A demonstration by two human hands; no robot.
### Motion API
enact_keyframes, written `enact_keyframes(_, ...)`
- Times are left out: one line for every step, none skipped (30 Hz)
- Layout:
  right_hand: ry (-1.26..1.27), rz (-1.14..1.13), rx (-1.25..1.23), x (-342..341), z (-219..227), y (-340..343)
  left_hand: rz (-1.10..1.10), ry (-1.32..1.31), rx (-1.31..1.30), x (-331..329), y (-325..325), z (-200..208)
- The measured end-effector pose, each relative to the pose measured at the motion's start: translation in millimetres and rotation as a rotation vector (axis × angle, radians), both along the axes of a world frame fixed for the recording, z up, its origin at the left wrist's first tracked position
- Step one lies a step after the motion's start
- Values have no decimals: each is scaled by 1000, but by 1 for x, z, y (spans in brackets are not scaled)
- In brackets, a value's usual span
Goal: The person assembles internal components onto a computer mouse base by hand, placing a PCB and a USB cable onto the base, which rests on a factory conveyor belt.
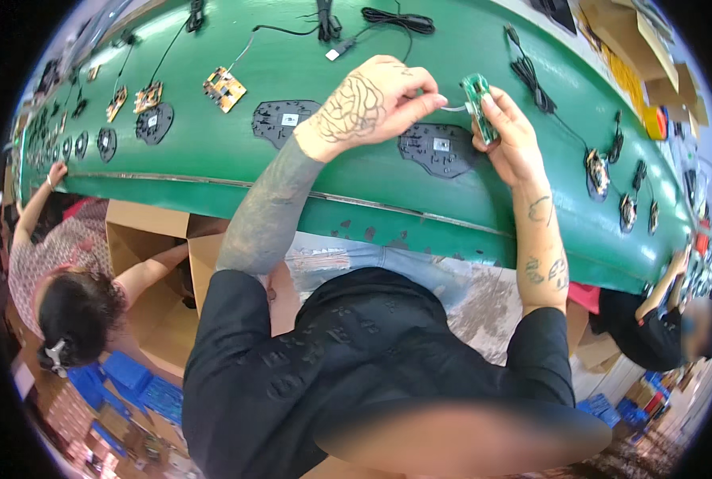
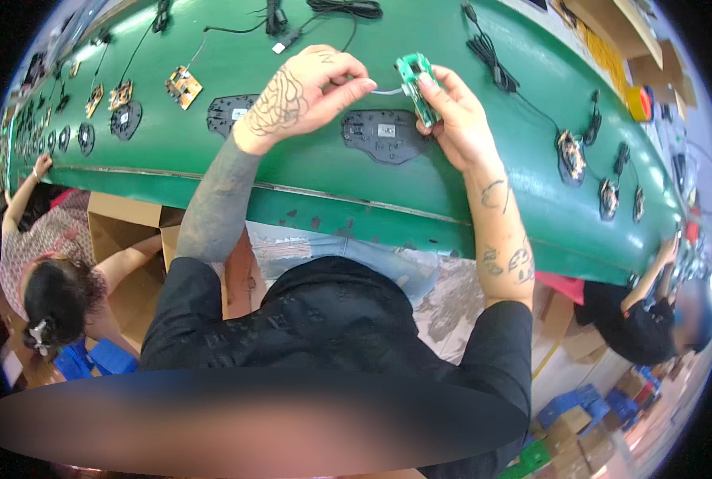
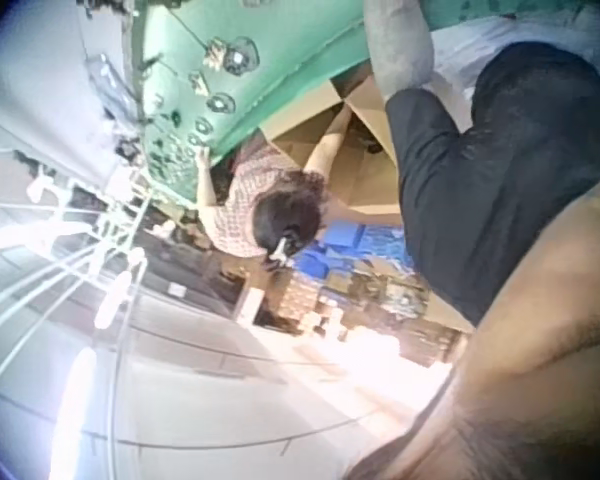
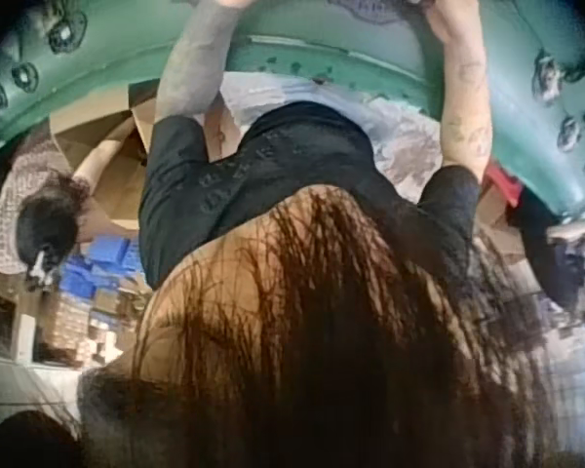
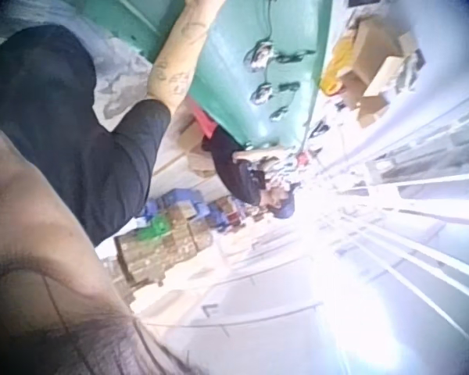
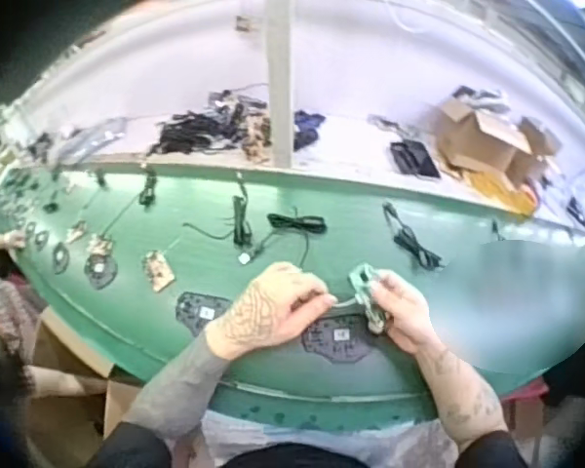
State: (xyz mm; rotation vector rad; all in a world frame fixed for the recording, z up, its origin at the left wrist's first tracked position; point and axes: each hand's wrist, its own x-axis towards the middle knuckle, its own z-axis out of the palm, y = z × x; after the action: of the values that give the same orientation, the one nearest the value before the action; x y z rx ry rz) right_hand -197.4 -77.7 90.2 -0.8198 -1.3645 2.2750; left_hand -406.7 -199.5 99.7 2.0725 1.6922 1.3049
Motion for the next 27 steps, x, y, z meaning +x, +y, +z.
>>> enact_keyframes(-54, -3, 32, 1, 5, -1, -25, -2, -9, -1, -2, -2)
enact_keyframes(-88, 44, 123, 5, 2, 2, -21, -26, -109, 0, -4, -4)
enact_keyframes(-120, 94, 215, 8, -1, 4, -14, -46, -208, 0, -6, -5)
enact_keyframes(-120, 82, 208, 10, -2, 2, -50, -23, -171, -2, -6, -3)
enact_keyframes(-189, 64, 420, 9, -3, -1, -59, -20, -179, -4, -7, -5)
enact_keyframes(-259, 47, 634, 9, -4, -3, -71, 10, -232, -6, -9, -5)
enact_keyframes(-259, 39, 628, 10, -3, -2, -82, 40, -284, -8, -10, -6)
enact_keyframes(-302, 61, 649, 10, -2, -1, -87, 43, -290, -9, -12, -6)
enact_keyframes(-345, 83, 672, 11, -3, -1, -114, 46, -337, -9, -15, -5)
enact_keyframes(-346, 79, 667, 11, -6, -1, -142, 48, -383, -10, -16, -5)
enact_keyframes(-367, 89, 731, 10, -7, -2, -168, 51, -428, -10, -18, -4)
enact_keyframes(-389, 99, 796, 9, -8, -4, -170, 53, -431, -11, -19, -7)
enact_keyframes(-389, 97, 793, 9, -8, -6, -199, 100, -408, -10, -20, -14)
enact_keyframes(-417, 91, 841, 8, -6, -7, -229, 146, -384, -9, -19, -14)
enact_keyframes(-445, 86, 888, 7, -5, -8, -233, 147, -385, -9, -19, -14)
enact_keyframes(-448, 83, 886, 6, -4, -8, -216, 169, -427, -7, -19, -15)
enact_keyframes(-480, 77, 904, 5, -3, -9, -200, 191, -469, -5, -19, -14)
enact_keyframes(-513, 71, 922, 3, -1, -11, -203, 191, -471, -2, -20, -14)
enact_keyframes(-515, 69, 918, 0, 2, -13, -154, 257, -436, 0, -22, -14)
enact_keyframes(-562, 54, 897, -2, 7, -15, -105, 320, -399, 2, -22, -14)
enact_keyframes(-608, 40, 876, -4, 9, -17, -109, 319, -399, 3, -23, -15)
enact_keyframes(-612, 38, 873, -3, 5, -18, -82, 332, -417, 4, -23, -15)
enact_keyframes(-581, -3, 960, -3, 1, -18, -56, 344, -431, 5, -22, -15)
enact_keyframes(-549, -45, 1047, -2, -2, -18, -62, 342, -427, 5, -21, -16)
enact_keyframes(-557, -49, 1049, -2, -3, -17, -63, 331, -408, 6, -21, -18)
enact_keyframes(-572, -70, 1086, 0, -2, -16, -69, 317, -386, 8, -18, -18)
enact_keyframes(-590, -92, 1125, 1, -1, -16, -83, 309, -375, 9, -16, -17)
